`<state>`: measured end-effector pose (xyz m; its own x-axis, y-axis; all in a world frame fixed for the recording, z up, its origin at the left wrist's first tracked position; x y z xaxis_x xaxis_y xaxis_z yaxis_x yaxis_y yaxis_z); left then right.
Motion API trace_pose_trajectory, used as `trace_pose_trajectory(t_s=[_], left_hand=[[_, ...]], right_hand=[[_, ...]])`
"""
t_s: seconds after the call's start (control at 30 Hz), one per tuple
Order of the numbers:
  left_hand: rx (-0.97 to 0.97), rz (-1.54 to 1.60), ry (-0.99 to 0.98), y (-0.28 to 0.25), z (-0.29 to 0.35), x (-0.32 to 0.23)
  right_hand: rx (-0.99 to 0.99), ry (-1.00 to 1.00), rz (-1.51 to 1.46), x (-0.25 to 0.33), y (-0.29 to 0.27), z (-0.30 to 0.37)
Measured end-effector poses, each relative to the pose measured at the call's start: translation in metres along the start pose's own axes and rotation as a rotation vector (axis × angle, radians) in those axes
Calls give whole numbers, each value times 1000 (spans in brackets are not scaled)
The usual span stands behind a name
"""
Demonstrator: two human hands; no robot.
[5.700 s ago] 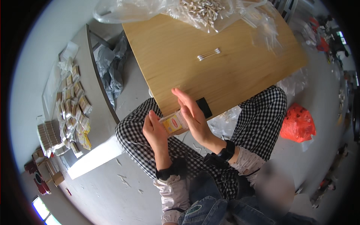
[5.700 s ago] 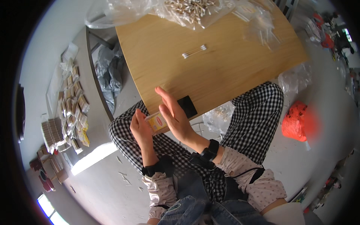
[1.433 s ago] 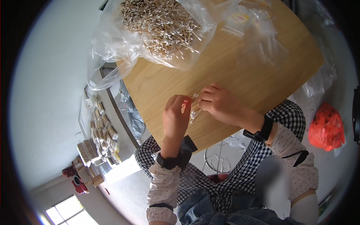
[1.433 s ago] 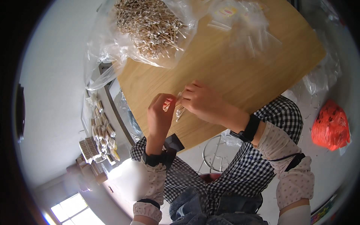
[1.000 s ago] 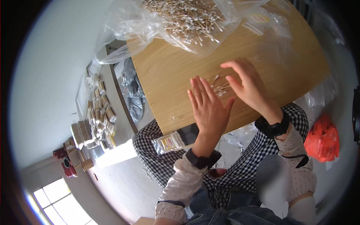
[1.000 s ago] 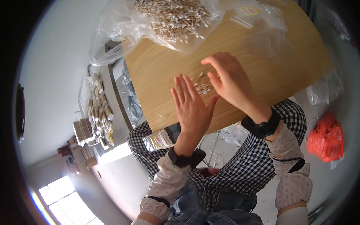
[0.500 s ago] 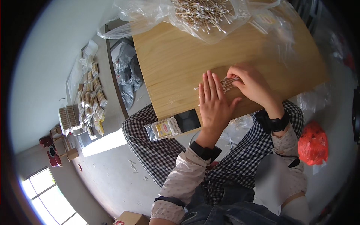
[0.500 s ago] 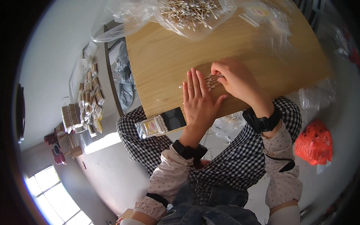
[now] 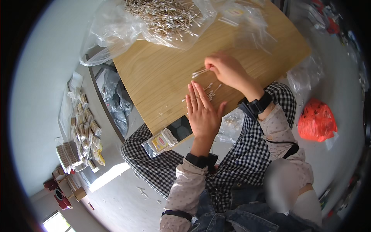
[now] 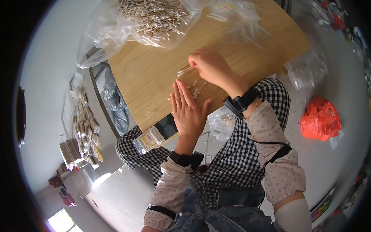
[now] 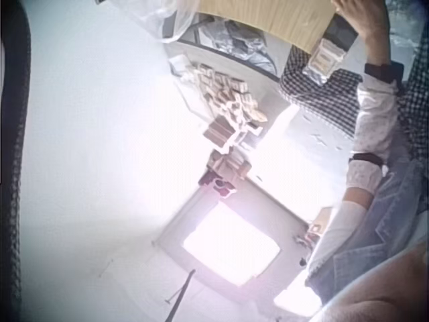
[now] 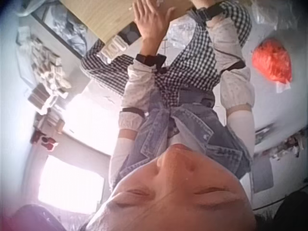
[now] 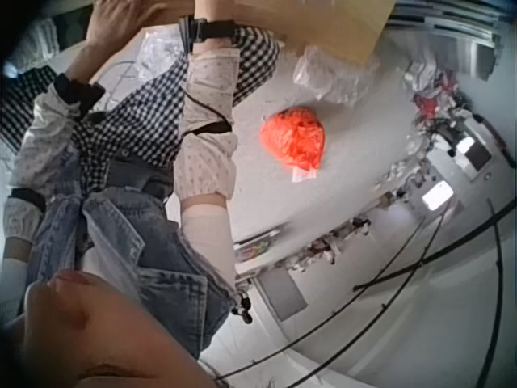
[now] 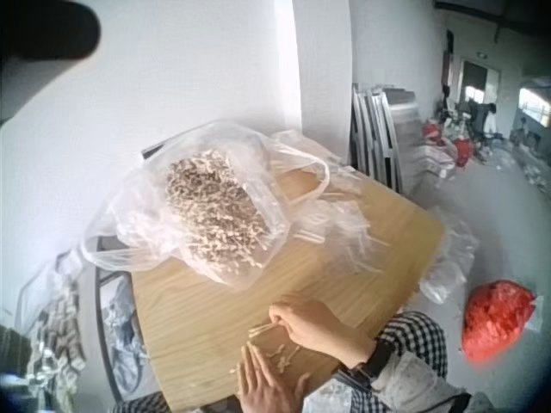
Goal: Packaging bundles of cotton swabs into small plastic bags.
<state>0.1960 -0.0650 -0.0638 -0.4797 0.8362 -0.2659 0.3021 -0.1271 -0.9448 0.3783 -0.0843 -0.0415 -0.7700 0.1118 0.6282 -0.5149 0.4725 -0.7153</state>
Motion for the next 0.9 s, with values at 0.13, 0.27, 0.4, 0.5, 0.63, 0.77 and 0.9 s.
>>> trace_pose_trajectory(t_s=[0.13, 0.27, 0.4, 0.5, 0.63, 0.77, 0.9], left_hand=[[-23, 4, -36, -4, -2, -1], [11, -27, -36, -2, -1, 2], [20, -86, -8, -5, -7, 6], [17, -97, 5, -3, -8, 5], [27, -112, 1, -1, -7, 6], [14, -82, -4, -2, -7, 6], [-4, -33, -13, -1, -7, 6]], right_hand=[[207, -61, -80, 24, 19, 1], [261, 71, -142, 26, -2, 16], [285, 20, -123, 22, -15, 25], [278, 54, -91, 19, -9, 24], [234, 2, -158, 20, -3, 24], [304, 49, -110, 19, -9, 22], [255, -82, 59, 22, -4, 22]])
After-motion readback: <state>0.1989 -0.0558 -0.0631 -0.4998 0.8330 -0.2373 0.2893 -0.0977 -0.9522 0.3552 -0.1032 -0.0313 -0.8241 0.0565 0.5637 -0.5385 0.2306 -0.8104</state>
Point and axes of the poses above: each hand's wrist, its own z-axis away from the middle knuckle, its own y-axis out of the palm, x = y × z, the point moved 2 cm from there along -z, towards the middle knuckle, and after that the axes turned 2 degrees about -z, right-handed, at the moved point
